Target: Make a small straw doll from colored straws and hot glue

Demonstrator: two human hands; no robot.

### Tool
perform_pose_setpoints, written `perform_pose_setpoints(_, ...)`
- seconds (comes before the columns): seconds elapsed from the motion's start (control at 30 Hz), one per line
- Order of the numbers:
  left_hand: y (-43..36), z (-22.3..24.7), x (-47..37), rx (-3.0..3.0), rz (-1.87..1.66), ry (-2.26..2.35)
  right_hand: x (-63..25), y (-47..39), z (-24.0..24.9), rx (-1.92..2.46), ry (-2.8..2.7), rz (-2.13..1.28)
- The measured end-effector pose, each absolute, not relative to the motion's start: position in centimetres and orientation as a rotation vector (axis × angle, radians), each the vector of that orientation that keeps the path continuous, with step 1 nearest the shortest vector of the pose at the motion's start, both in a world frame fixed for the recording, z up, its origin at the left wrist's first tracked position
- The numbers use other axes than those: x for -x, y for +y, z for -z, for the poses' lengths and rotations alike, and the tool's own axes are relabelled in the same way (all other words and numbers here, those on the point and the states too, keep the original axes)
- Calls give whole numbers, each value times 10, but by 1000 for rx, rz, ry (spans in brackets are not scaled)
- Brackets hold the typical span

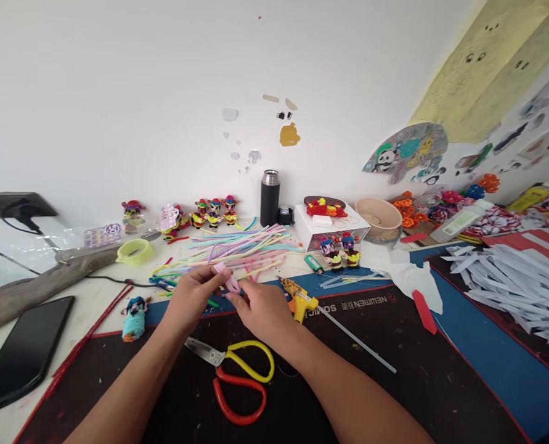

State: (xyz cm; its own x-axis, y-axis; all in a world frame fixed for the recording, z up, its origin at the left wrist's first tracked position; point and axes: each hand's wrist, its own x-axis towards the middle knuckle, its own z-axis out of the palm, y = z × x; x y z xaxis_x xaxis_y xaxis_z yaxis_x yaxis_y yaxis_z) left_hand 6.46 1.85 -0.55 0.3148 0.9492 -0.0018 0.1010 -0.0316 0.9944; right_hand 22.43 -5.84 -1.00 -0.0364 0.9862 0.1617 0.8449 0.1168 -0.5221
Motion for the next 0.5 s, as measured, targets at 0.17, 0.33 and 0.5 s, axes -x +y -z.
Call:
perform_pose_setpoints(0.17,19,10,-66,-1397,-913,1045,-225,-57,9,1821,-1978,-362)
perform_pose_setpoints(0.33,19,9,-66,-1397,-938,1067,-226,-56,10,1842,-2013,-351)
perform_pose_setpoints(0.5,18,7,-66,-1404,-945,1068,-226,-55,12,1834,-2038,-330)
